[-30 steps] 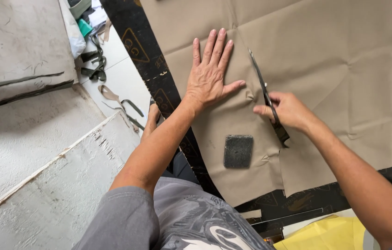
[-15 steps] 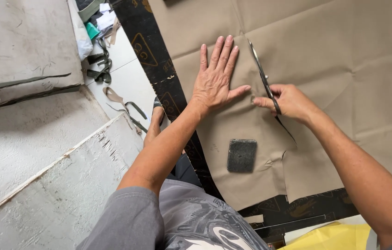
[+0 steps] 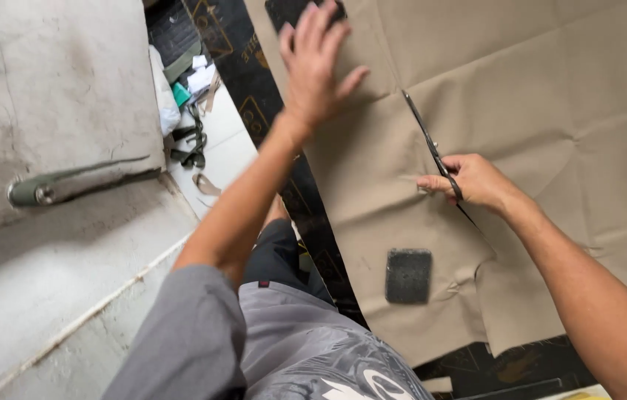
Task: The person marks a piece of fabric using a yellow paper pattern and a pencil, then proceeds to cut the fabric along the marked lines using scissors.
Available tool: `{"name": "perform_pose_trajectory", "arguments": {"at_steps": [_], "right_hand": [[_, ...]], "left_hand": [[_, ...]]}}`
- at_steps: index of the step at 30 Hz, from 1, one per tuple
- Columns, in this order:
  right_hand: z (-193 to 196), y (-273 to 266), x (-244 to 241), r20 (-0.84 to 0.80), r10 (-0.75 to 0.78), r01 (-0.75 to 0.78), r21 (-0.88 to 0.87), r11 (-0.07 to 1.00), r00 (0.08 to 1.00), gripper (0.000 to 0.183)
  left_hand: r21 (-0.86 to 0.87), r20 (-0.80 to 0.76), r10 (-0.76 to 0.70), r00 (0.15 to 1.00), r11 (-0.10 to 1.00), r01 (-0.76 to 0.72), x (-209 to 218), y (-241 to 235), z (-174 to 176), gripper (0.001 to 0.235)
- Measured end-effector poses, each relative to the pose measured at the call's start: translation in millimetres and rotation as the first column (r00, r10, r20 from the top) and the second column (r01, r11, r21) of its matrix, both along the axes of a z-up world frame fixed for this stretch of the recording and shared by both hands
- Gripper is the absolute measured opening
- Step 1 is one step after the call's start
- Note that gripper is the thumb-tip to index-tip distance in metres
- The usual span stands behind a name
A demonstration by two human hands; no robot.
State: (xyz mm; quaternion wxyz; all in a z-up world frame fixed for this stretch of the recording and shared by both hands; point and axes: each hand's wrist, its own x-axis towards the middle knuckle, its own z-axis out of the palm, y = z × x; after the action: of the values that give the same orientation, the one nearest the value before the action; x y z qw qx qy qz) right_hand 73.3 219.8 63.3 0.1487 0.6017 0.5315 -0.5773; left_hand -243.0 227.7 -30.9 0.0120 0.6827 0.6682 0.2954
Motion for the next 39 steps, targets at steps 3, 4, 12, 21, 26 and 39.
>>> {"name": "perform_pose_trajectory", "arguments": {"at_steps": [3, 4, 12, 21, 26, 39], "right_hand": [[-1.0, 0.7, -1.3, -0.018, -0.039, 0.038, -0.039, 0.999, 0.999, 0.045], [-1.7, 0.1, -4.2, 0.012, -0.012, 0.012, -0.025, 1.0, 1.0, 0.041], [-6.6, 29.6, -22.8, 0.121, 0.102, -0.102, -0.007, 0.995, 0.987, 0.036], [-16.5, 17.7, -18.9, 0.133, 0.045, -0.055, 0.072, 0.996, 0.99, 0.031], [-11.3, 45.2, -42.4, 0.156, 0.175, -0.185, 0.051, 0.981, 0.972, 0.049], [-12.8, 56.3, -54.8, 0.111, 0.104, -0.102, -0.022, 0.995, 0.988, 0.046]], "left_hand": [[-0.115, -0.168, -0.114, 0.979, 0.989, 0.096, -58.7, 50.6, 13.1, 0.098], [-0.089, -0.156, -0.218, 0.963, 0.974, 0.207, -71.6, 57.2, 14.2, 0.095], [-0.044, -0.083, -0.29, 0.954, 0.957, 0.287, -86.8, 62.4, 4.8, 0.093], [-0.046, -0.1, -0.282, 0.954, 0.959, 0.279, -86.9, 60.2, 5.2, 0.093], [-0.104, -0.071, -0.288, 0.955, 0.954, 0.28, -86.0, 57.2, -4.4, 0.098], [-0.094, -0.101, -0.265, 0.959, 0.962, 0.256, -86.3, 58.3, -5.3, 0.097]]}}
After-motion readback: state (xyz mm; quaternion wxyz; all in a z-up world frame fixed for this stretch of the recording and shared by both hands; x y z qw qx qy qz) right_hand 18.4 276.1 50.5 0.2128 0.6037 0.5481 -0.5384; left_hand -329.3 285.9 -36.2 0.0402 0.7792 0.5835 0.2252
